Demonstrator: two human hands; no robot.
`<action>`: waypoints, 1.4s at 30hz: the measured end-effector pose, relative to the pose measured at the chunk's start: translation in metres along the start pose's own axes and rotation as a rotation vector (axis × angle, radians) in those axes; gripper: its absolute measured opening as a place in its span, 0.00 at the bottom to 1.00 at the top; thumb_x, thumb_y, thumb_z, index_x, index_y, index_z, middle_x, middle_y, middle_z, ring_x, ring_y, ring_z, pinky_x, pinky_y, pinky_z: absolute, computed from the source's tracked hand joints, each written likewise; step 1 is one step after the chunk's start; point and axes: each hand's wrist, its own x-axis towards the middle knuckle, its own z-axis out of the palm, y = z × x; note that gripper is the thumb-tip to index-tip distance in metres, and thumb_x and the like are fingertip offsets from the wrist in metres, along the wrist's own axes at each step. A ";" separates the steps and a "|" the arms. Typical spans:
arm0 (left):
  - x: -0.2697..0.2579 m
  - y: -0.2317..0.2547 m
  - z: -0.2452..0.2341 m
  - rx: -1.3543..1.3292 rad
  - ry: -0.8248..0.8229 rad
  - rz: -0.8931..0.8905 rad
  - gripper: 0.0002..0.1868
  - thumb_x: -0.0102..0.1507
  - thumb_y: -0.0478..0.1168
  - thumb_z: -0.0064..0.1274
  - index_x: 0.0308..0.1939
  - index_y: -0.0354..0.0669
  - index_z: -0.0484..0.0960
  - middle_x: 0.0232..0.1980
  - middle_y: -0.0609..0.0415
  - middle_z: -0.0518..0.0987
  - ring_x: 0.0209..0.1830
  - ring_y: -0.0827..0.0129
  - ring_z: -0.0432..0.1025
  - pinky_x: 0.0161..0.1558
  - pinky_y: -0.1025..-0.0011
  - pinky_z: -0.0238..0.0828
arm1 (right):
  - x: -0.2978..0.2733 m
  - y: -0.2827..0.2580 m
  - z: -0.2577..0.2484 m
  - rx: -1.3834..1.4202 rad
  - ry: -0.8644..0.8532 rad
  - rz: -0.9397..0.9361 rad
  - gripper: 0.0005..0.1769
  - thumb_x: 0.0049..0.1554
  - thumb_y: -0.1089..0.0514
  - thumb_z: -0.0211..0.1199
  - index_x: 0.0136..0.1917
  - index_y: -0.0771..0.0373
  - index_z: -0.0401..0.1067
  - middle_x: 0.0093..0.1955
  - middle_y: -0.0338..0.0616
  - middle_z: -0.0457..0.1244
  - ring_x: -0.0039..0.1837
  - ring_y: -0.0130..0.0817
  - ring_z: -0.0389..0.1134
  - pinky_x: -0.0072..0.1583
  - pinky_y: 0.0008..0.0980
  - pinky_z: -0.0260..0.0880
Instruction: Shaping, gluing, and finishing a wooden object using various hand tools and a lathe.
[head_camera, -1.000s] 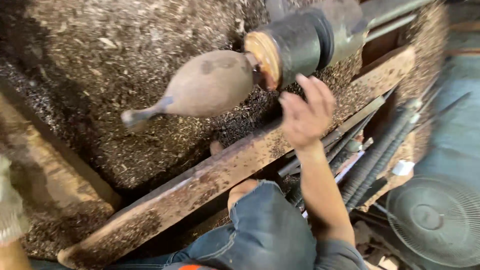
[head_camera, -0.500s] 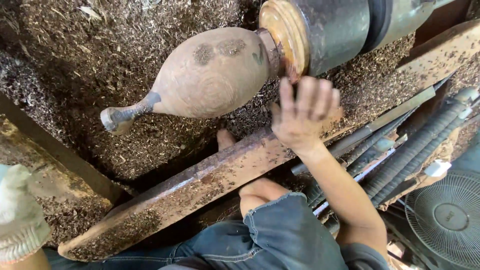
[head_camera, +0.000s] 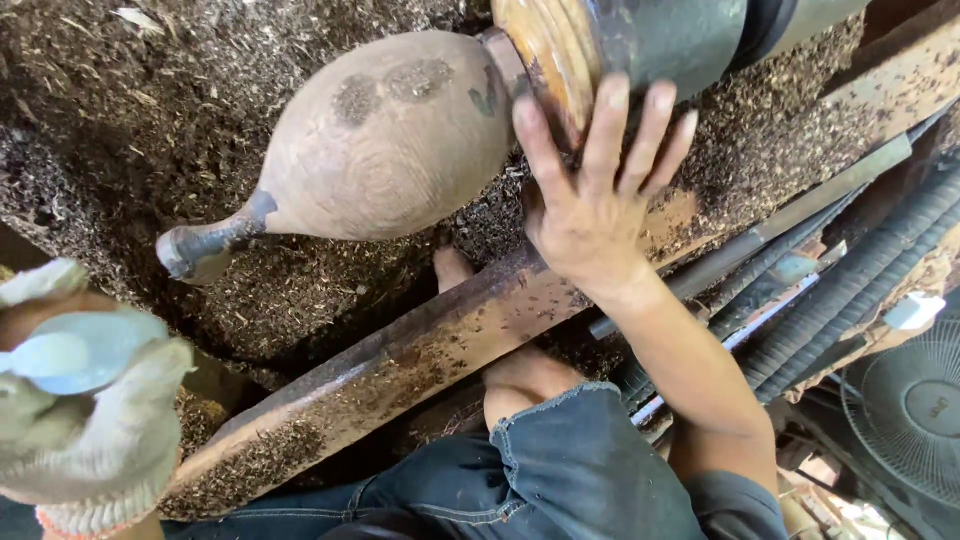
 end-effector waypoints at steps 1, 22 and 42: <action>0.009 0.033 0.007 -0.006 -0.012 -0.007 0.32 0.66 0.45 0.71 0.63 0.26 0.72 0.48 0.41 0.82 0.46 0.60 0.80 0.45 0.68 0.78 | 0.000 0.001 0.003 -0.038 0.018 0.007 0.44 0.64 0.68 0.55 0.88 0.39 0.52 0.88 0.55 0.30 0.87 0.61 0.26 0.83 0.67 0.24; 0.105 0.229 0.117 0.195 -0.117 0.123 0.41 0.56 0.50 0.72 0.59 0.18 0.73 0.31 0.46 0.75 0.25 0.61 0.73 0.29 0.67 0.72 | 0.017 -0.003 -0.013 0.011 0.045 0.025 0.41 0.62 0.66 0.54 0.85 0.39 0.58 0.86 0.56 0.35 0.85 0.65 0.29 0.82 0.68 0.24; 0.137 0.250 0.140 0.355 -0.133 0.235 0.30 0.62 0.51 0.71 0.54 0.31 0.78 0.33 0.48 0.81 0.25 0.58 0.76 0.27 0.64 0.73 | -0.058 0.010 -0.024 0.584 0.307 0.329 0.14 0.67 0.52 0.55 0.45 0.64 0.66 0.64 0.51 0.65 0.71 0.54 0.63 0.73 0.49 0.59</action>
